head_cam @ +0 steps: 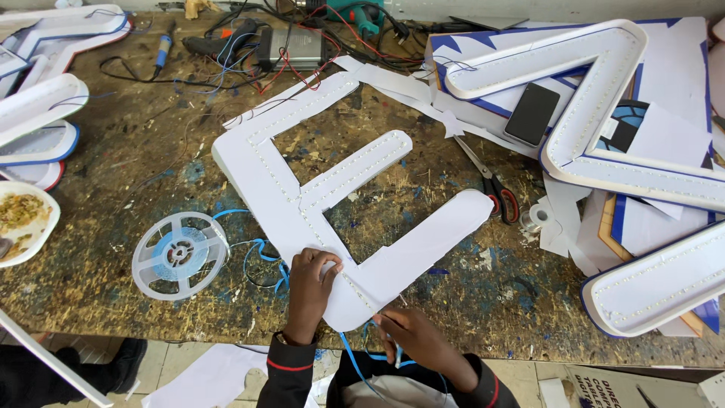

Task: The person installs LED strips onto a white letter-shaped board by peeling the backing and pressing the strip into place. They use scissors to cut the strip and a roll of blue tape to secure sections, working on a cluttered workbench with other letter boards and tools nearby.

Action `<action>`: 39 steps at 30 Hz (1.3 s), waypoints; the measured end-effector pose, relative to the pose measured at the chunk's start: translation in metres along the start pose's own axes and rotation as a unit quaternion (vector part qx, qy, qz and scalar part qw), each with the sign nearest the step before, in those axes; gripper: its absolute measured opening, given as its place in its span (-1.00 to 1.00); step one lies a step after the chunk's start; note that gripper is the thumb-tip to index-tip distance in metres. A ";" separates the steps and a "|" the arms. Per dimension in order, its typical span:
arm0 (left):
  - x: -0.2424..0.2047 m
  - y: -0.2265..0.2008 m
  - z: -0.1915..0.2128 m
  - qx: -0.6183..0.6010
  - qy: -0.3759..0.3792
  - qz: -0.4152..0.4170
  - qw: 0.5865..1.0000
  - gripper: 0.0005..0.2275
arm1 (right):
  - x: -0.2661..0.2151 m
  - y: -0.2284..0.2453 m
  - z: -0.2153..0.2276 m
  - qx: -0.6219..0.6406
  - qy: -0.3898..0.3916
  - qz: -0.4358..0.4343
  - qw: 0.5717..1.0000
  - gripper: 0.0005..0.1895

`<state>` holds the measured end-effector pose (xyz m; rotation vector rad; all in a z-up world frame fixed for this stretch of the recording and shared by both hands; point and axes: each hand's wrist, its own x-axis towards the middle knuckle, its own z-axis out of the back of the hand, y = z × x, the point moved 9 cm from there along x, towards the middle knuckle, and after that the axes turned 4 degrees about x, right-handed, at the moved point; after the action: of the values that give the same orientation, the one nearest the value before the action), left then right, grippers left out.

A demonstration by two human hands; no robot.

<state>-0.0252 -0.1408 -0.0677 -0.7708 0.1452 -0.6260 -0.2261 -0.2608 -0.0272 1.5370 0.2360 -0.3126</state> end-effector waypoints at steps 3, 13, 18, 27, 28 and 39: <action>0.002 -0.003 -0.001 0.004 -0.009 -0.025 1.000 -0.94 | -0.025 0.005 0.009 -0.059 0.015 -0.034 0.998 -0.40; -0.007 -0.045 -0.005 0.043 0.141 -0.237 0.960 -0.94 | -0.069 -0.027 0.082 -0.160 -0.112 -0.130 0.972 -0.78; 0.000 -0.047 0.002 0.007 0.189 -0.233 0.954 -0.89 | -0.095 0.002 0.128 -0.228 -0.099 -0.034 0.968 -0.75; 0.000 -0.042 0.000 -0.012 0.195 -0.212 0.957 -0.90 | -0.149 0.027 0.279 -0.167 -0.158 0.113 0.967 -0.78; 0.000 -0.045 0.003 -0.024 0.195 -0.216 0.956 -0.90 | -0.159 0.029 0.304 -0.100 -0.198 0.179 0.958 -0.74; 0.002 -0.051 0.010 -0.040 0.212 -0.176 0.961 -0.88 | -0.099 0.078 0.270 -0.282 -0.501 -0.028 0.818 -0.34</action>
<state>-0.0445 -0.1637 -0.0251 -0.7371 0.4345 -1.1275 -0.3042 -0.5247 0.0866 0.6260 -0.4377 -0.9603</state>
